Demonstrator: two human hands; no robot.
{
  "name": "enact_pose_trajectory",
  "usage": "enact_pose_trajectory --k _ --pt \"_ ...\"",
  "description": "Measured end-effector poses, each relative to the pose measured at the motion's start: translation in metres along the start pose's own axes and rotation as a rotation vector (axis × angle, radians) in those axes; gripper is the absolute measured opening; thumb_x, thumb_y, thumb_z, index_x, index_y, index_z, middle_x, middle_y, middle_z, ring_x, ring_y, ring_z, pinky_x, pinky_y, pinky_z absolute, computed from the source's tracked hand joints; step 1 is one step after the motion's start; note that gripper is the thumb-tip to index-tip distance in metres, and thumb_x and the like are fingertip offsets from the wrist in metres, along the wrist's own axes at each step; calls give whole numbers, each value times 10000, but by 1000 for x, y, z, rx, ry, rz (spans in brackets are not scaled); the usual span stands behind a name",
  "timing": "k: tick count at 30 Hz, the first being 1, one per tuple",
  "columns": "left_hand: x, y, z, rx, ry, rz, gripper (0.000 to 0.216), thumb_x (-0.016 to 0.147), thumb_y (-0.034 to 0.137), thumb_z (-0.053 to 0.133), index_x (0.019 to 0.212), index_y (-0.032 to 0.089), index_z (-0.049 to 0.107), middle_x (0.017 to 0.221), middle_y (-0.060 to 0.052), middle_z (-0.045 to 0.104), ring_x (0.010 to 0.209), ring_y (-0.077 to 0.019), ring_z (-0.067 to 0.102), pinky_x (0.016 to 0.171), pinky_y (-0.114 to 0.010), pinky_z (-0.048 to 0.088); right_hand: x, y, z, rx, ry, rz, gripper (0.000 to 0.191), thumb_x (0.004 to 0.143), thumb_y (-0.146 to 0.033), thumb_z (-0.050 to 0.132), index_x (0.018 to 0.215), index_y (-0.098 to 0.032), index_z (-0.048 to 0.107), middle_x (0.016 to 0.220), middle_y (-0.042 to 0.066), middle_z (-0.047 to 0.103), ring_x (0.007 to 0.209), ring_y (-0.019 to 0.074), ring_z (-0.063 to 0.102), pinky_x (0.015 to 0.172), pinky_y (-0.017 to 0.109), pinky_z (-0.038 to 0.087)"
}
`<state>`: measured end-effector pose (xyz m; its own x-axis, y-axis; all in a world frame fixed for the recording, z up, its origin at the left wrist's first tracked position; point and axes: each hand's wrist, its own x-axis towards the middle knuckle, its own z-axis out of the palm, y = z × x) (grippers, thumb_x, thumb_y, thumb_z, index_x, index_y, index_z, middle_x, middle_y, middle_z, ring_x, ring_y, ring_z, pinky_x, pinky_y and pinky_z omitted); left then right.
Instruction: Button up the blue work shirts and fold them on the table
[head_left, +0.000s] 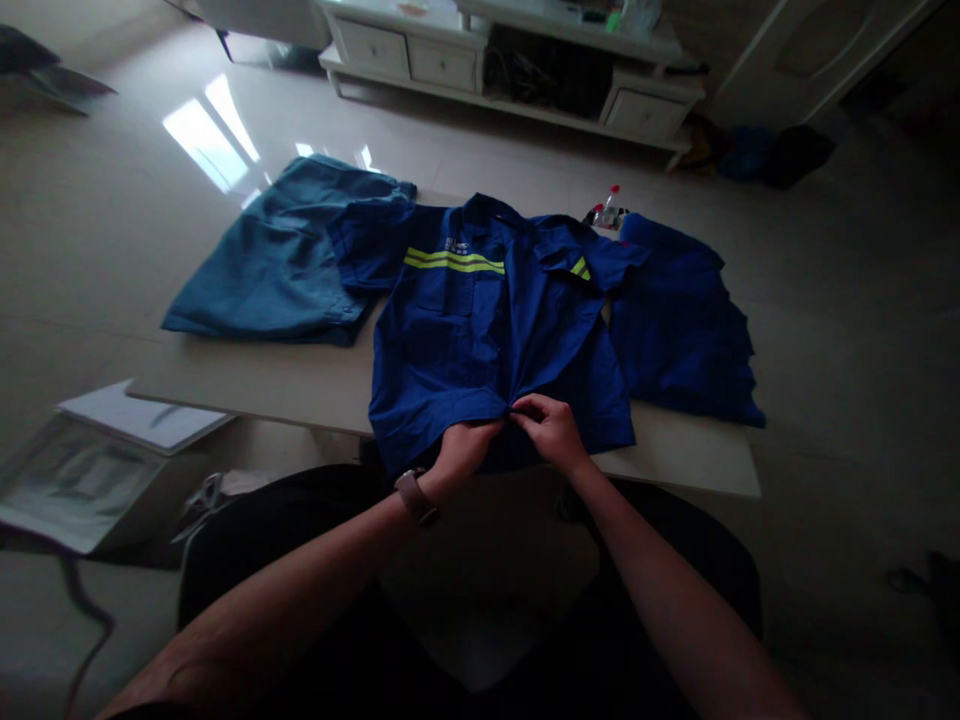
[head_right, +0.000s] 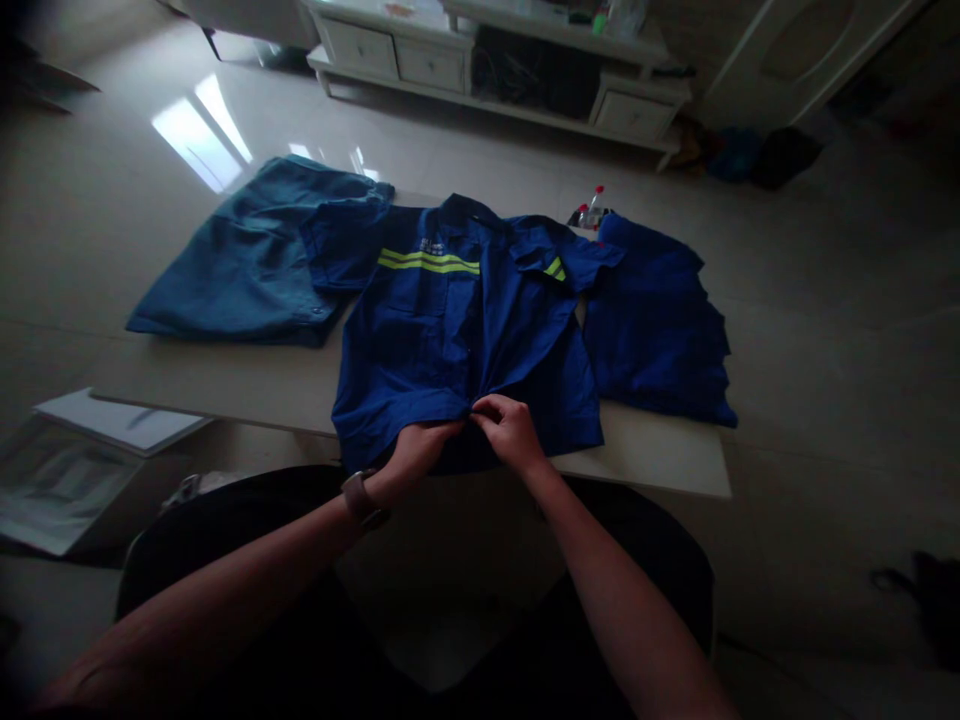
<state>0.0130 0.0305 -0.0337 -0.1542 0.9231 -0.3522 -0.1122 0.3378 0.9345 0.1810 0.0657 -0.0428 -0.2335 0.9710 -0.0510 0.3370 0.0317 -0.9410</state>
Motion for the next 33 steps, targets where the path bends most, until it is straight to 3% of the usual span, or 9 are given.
enact_pose_trajectory --k 5,9,13,18,22,26,29,33 --pt "3 -4 1 6 -20 61 77 682 143 754 695 214 727 789 -30 738 800 -204 602 865 -298 489 0 2 2 -35 38 62 263 807 -466 744 760 -210 705 726 16 710 678 172 632 662 286 478" --pt "4 -7 -2 -11 17 -38 75 659 160 795 667 204 734 739 -25 716 759 -198 589 805 -292 474 2 2 3 -19 19 102 327 792 -526 745 752 -208 680 686 7 673 639 159 592 620 277 443" --pt "0 -5 -2 -28 74 -190 63 673 196 793 661 177 733 708 -27 707 686 -174 568 701 -284 429 2 2 5 21 -38 89 258 786 -465 717 831 -211 702 763 18 710 700 173 632 675 287 481" --pt "-6 2 2 -46 73 -284 103 658 237 806 674 158 742 704 -37 720 668 -165 574 671 -282 421 2 0 5 9 -19 97 183 743 -378 695 804 -206 685 705 -1 667 652 154 594 626 266 458" --pt "-9 6 3 -77 91 -281 105 663 235 795 672 147 737 725 -41 726 685 -163 590 677 -278 446 2 -1 5 5 -11 105 170 722 -361 691 788 -206 672 688 -5 657 626 150 581 614 264 449" --pt "-15 2 5 -113 84 -237 105 630 168 789 725 145 749 794 -36 747 729 -158 611 724 -270 476 2 -1 5 -165 -8 23 65 756 -283 659 760 -218 660 649 -19 625 612 145 565 629 266 426" --pt "-18 -6 9 -191 89 -300 150 619 175 796 749 128 740 804 -49 743 735 -159 627 732 -272 493 2 -3 3 -251 -113 -66 34 773 -223 643 748 -219 666 665 -19 636 630 141 562 648 263 415" --pt "-23 -19 16 -413 160 -394 156 705 248 767 755 124 684 761 -55 712 705 -167 658 715 -282 527 2 -9 -3 -215 -383 -80 59 796 -239 666 773 -213 714 699 -15 677 636 135 575 631 248 414"
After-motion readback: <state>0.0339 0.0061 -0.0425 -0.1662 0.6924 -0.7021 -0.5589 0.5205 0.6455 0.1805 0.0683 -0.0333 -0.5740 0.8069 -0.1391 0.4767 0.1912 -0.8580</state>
